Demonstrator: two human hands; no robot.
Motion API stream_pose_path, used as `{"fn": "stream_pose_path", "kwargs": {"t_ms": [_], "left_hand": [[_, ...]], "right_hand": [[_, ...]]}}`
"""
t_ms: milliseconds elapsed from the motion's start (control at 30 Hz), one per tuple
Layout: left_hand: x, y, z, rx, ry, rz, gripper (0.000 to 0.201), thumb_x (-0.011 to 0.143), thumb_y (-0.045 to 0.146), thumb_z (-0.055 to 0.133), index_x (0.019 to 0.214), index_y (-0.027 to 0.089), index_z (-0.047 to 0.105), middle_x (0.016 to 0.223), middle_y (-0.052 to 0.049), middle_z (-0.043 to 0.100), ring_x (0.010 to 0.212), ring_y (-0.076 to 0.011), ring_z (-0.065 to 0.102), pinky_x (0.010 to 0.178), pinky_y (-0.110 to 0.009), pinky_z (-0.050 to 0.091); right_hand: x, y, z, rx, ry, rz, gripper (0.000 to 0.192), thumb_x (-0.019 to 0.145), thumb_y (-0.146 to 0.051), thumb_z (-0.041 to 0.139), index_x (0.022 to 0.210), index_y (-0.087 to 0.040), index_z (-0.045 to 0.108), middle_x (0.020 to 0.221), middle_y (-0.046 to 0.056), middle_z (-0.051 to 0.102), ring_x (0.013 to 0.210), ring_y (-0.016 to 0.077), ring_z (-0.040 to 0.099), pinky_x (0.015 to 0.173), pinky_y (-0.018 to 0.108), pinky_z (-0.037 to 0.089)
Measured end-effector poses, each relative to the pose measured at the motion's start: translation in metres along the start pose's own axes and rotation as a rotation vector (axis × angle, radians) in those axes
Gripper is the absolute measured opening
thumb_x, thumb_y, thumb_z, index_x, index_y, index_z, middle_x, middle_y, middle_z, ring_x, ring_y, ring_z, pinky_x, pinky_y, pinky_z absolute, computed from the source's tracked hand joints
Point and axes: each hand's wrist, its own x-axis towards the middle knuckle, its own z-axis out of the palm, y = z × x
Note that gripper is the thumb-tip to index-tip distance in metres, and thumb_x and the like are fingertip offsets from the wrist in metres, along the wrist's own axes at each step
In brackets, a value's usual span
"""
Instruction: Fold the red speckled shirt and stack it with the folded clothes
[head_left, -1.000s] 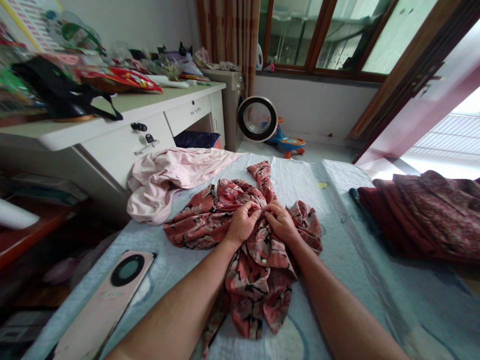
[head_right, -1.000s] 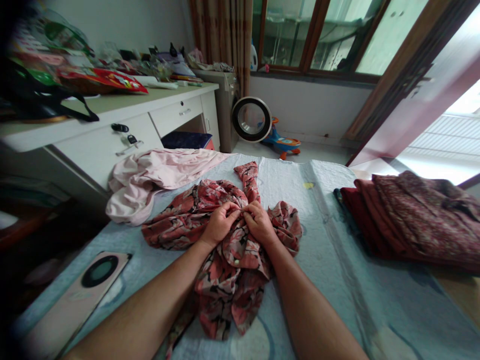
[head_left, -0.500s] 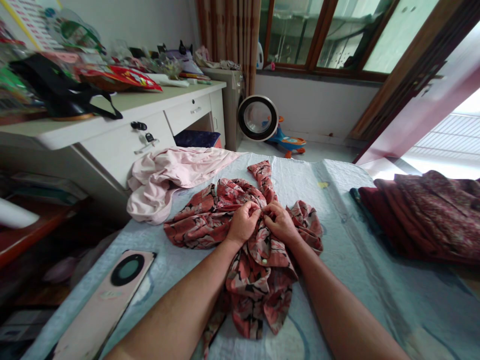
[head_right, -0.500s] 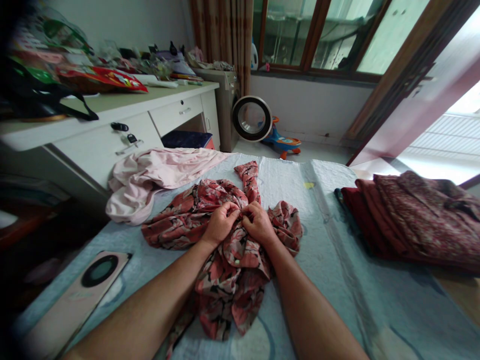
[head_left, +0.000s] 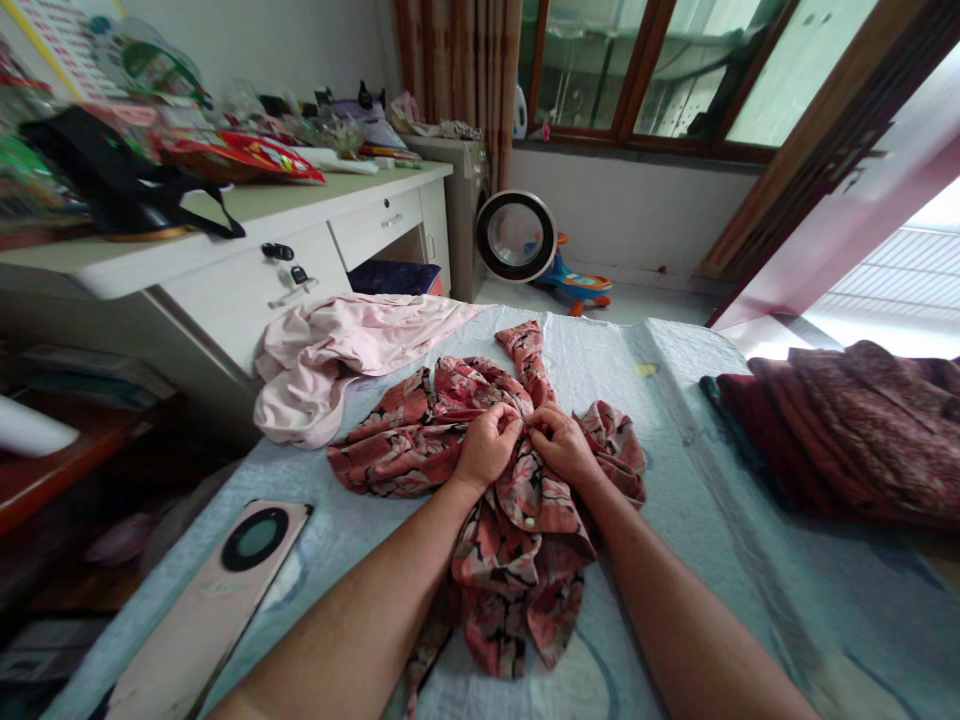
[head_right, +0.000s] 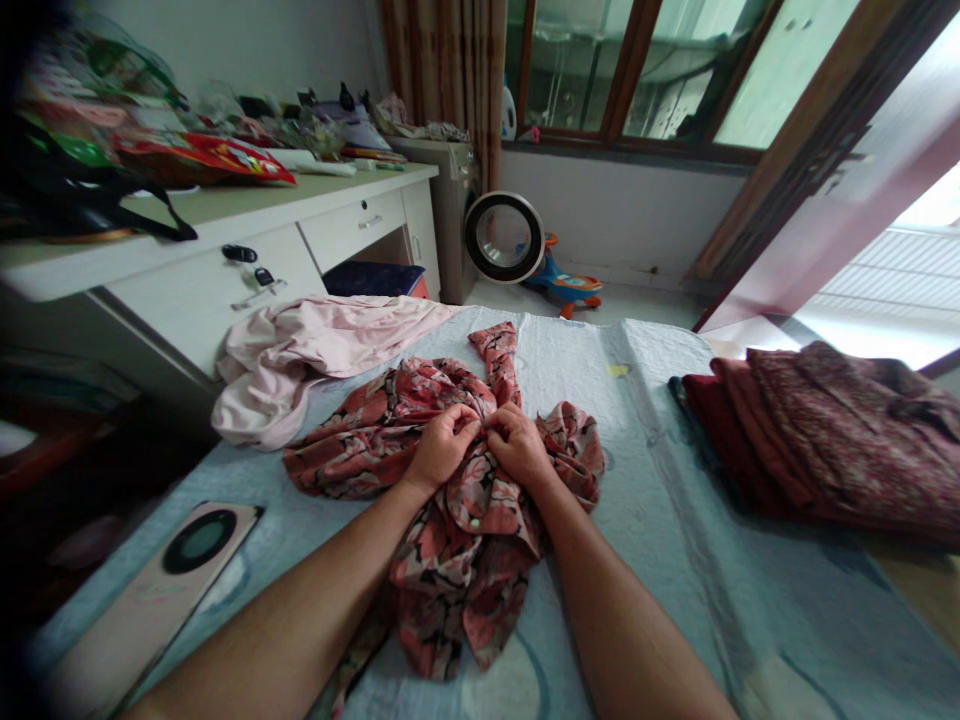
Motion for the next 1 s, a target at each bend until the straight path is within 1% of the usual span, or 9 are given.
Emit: {"fn": "stream_pose_path", "kwargs": {"t_ms": [167,267,533,767,867,1000], "left_hand": [[-0.0014,0.0037,-0.0013,-0.045,-0.048,0.031,0.011,0.08,0.028,0.061,0.083,0.018,0.058,0.07,0.004,0.054,0.066,-0.0119,0.049,0.066,-0.023,0.041],[-0.0021,0.004,-0.0013,-0.053,-0.049,0.031,0.012,0.078,0.028,0.063,0.084,0.018,0.058,0.07,0.005,0.052,0.065,-0.0111,0.047,0.065,-0.022,0.04],[-0.0019,0.0024,0.0,-0.002,0.006,0.036,0.012,0.077,0.023,0.064,0.087,0.017,0.062,0.071,0.003,0.058,0.067,-0.0122,0.052,0.068,-0.023,0.043],[-0.0022,-0.0002,0.0002,0.002,-0.012,0.073,0.014,0.08,0.024,0.063,0.092,0.018,0.062,0.079,0.001,0.064,0.074,-0.0145,0.058,0.072,-0.024,0.045],[-0.0023,0.0005,0.0001,0.001,-0.017,0.069,0.012,0.081,0.024,0.062,0.092,0.018,0.063,0.078,0.001,0.064,0.072,-0.014,0.057,0.07,-0.024,0.045],[-0.002,0.0022,-0.0003,0.003,-0.021,0.029,0.011,0.082,0.026,0.062,0.088,0.017,0.064,0.075,0.001,0.063,0.068,-0.0136,0.055,0.069,-0.025,0.044]], "right_hand": [[-0.0003,0.0025,0.0002,0.035,0.002,0.034,0.011,0.078,-0.016,0.055,0.081,-0.02,0.064,0.081,0.001,0.058,0.075,0.0151,0.055,0.072,0.028,0.045],[-0.0003,0.0024,0.0001,0.05,0.009,0.043,0.01,0.077,-0.017,0.056,0.081,-0.02,0.065,0.082,0.001,0.06,0.077,0.0157,0.057,0.074,0.029,0.045],[-0.0003,0.0049,0.0008,0.058,0.009,0.049,0.012,0.079,-0.017,0.055,0.083,-0.02,0.066,0.083,0.002,0.061,0.079,0.0159,0.058,0.076,0.03,0.046],[-0.0001,0.0064,-0.0001,0.071,0.005,0.06,0.012,0.078,-0.017,0.054,0.081,-0.02,0.065,0.083,0.001,0.061,0.079,0.0159,0.058,0.077,0.03,0.047],[-0.0001,0.0059,-0.0002,0.072,0.005,0.061,0.013,0.077,-0.016,0.054,0.082,-0.021,0.065,0.082,0.001,0.061,0.078,0.0158,0.058,0.077,0.03,0.047],[-0.0005,0.0037,-0.0004,0.057,0.0,0.062,0.014,0.078,-0.017,0.053,0.084,-0.021,0.065,0.084,0.001,0.06,0.08,0.0158,0.057,0.077,0.03,0.046]]}}
